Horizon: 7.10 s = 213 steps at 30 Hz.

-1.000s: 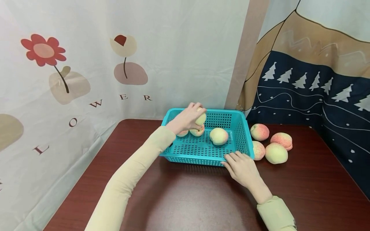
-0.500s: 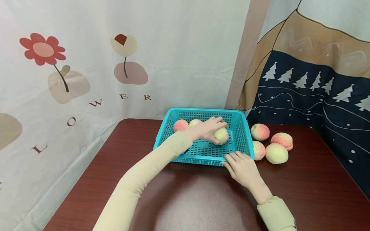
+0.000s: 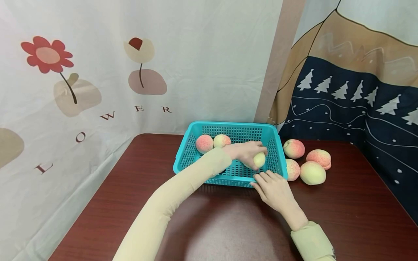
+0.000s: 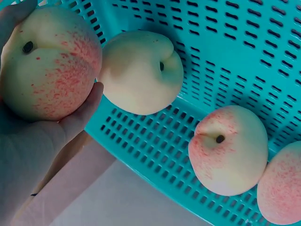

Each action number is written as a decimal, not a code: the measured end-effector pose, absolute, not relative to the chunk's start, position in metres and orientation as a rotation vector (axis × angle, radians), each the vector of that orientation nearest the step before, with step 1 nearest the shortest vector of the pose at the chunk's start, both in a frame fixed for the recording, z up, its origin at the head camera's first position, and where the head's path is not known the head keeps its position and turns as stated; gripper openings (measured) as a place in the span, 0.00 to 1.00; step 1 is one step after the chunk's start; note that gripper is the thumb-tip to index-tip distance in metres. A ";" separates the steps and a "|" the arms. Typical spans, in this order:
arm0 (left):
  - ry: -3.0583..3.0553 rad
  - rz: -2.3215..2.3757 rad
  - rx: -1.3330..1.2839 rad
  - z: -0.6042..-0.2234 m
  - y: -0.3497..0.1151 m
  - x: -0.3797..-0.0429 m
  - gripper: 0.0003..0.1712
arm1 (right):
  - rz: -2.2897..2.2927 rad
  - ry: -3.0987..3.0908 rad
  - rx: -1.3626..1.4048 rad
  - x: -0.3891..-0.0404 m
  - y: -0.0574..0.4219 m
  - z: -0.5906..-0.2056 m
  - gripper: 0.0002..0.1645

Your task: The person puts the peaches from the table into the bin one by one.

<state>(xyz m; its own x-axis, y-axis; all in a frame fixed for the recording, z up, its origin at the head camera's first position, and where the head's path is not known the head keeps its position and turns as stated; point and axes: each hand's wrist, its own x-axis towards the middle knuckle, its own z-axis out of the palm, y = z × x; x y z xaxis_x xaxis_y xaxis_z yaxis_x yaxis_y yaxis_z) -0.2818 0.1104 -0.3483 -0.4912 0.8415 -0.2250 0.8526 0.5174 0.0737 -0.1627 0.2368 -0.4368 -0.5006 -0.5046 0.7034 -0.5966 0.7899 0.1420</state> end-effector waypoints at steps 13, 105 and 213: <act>2.472 -0.131 1.328 -0.352 0.129 -0.283 0.27 | 0.138 -2.220 0.822 -0.163 0.237 -0.437 0.23; 2.923 -0.357 0.919 -0.370 0.128 -0.297 0.29 | 0.171 -2.222 0.796 -0.162 0.236 -0.435 0.24; 3.433 0.071 1.600 -0.425 -0.107 -0.215 0.20 | 0.189 -2.914 0.531 -0.205 0.320 -0.425 0.38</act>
